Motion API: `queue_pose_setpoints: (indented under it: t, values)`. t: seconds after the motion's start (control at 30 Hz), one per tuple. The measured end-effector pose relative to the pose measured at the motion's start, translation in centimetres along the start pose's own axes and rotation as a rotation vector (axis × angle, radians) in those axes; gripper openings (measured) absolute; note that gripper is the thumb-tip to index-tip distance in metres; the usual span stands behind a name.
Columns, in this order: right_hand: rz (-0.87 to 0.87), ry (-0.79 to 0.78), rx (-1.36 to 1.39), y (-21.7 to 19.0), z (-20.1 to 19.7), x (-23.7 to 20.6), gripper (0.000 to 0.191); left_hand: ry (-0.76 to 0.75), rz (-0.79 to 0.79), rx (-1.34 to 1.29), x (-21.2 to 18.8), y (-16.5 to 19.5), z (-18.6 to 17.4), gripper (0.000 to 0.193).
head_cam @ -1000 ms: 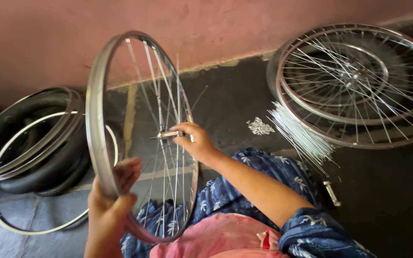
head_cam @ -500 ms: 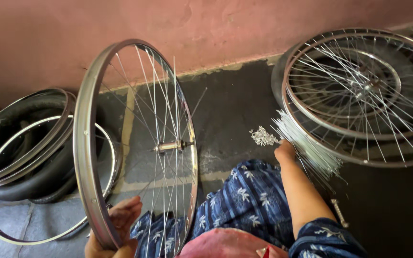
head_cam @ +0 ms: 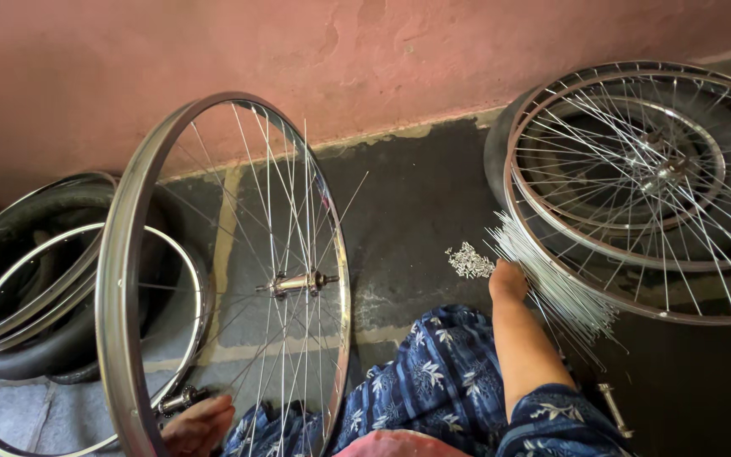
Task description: The person is lacing a bicycle wheel by inserting spokes through the rim and hub. They hold the wheel with one hand and insert spokes with the other, occasionally rotating the wheel to access different holes.
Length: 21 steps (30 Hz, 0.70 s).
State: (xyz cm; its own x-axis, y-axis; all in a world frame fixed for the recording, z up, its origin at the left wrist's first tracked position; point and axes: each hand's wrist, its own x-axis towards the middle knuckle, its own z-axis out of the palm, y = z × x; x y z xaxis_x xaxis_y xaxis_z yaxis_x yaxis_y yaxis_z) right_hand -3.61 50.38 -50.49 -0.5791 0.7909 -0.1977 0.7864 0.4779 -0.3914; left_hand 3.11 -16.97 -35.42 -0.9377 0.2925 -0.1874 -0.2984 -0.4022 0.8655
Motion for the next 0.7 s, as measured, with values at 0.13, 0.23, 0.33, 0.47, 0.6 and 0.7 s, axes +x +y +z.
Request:
queue_pose_setpoints:
  t: [0.13, 0.23, 0.33, 0.47, 0.6, 0.7]
  values:
    - [-0.015, -0.062, -0.035, -0.3, -0.9, -0.9, 0.036, -0.185, 0.289, 0.028, -0.4, -0.1, 4.0, 0.034]
    - [-0.058, -0.031, 0.071, -1.1, -2.0, -2.6, 0.04, -0.379, 0.324, 0.194, 0.1, 2.4, 8.3, 0.047]
    - [-0.29, 0.156, 0.094, -1.9, -2.7, -5.5, 0.029, -0.203, 0.345, 0.311, -0.9, 4.1, 15.1, 0.062]
    - [-0.508, -0.139, 0.687, -1.6, -2.8, -12.9, 0.035, 0.06, 0.291, 0.43, -2.1, 6.2, 23.0, 0.071]
    - [-0.737, -0.576, 1.201, -0.9, -1.8, -22.6, 0.028, -0.002, 0.412, 0.36, -1.0, 6.6, 27.9, 0.061]
    - [-1.233, -0.582, 1.238, 0.3, -0.2, -27.1, 0.028, 0.073, 0.422, 0.391, -0.7, 4.9, 30.8, 0.054]
